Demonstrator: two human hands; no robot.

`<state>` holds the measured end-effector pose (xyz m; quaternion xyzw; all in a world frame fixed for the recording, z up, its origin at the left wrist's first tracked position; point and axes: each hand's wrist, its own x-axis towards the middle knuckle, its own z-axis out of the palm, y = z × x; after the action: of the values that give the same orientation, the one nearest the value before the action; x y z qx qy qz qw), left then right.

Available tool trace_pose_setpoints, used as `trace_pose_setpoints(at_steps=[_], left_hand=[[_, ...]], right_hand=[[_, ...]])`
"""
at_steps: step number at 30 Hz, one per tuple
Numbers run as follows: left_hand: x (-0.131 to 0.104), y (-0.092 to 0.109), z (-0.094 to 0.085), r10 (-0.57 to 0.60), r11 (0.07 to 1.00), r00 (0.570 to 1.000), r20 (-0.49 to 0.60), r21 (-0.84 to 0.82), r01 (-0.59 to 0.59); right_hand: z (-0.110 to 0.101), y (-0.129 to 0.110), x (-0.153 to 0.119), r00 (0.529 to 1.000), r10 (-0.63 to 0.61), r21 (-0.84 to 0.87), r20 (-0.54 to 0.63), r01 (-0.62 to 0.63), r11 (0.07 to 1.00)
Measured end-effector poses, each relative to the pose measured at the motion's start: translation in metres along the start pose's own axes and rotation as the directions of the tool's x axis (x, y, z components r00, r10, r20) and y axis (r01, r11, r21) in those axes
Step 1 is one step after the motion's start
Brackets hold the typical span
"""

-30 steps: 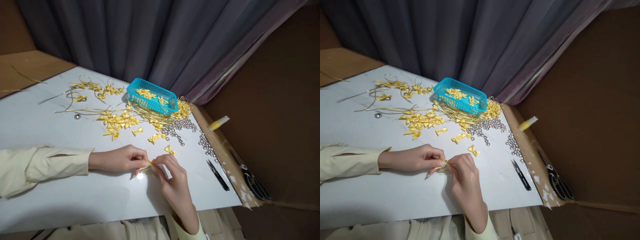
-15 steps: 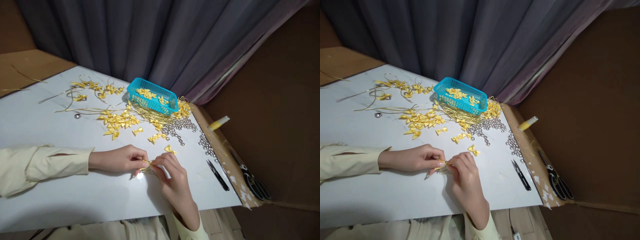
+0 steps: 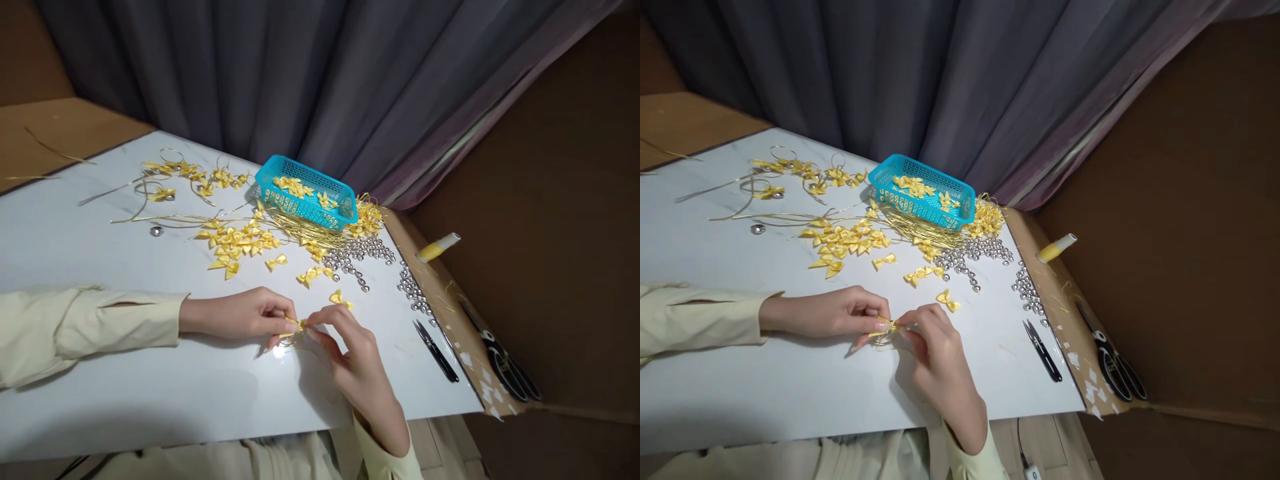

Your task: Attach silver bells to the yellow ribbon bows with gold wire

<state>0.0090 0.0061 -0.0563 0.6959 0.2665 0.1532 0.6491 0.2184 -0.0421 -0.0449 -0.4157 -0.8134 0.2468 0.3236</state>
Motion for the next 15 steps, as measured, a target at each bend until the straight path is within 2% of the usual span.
trace_pose_setpoints(at_steps=[9,15], left_hand=[[0.0018,0.0015,-0.0011,-0.010,1.000,1.000,0.013,0.028,0.010],[0.0019,0.0012,-0.0011,-0.023,0.999,0.999,0.026,0.031,0.022]], right_hand=[[0.0045,0.0038,-0.0014,0.998,0.045,0.043,-0.047,-0.043,0.998],[0.0028,0.0044,-0.0017,0.987,0.154,0.132,-0.041,-0.147,0.980]])
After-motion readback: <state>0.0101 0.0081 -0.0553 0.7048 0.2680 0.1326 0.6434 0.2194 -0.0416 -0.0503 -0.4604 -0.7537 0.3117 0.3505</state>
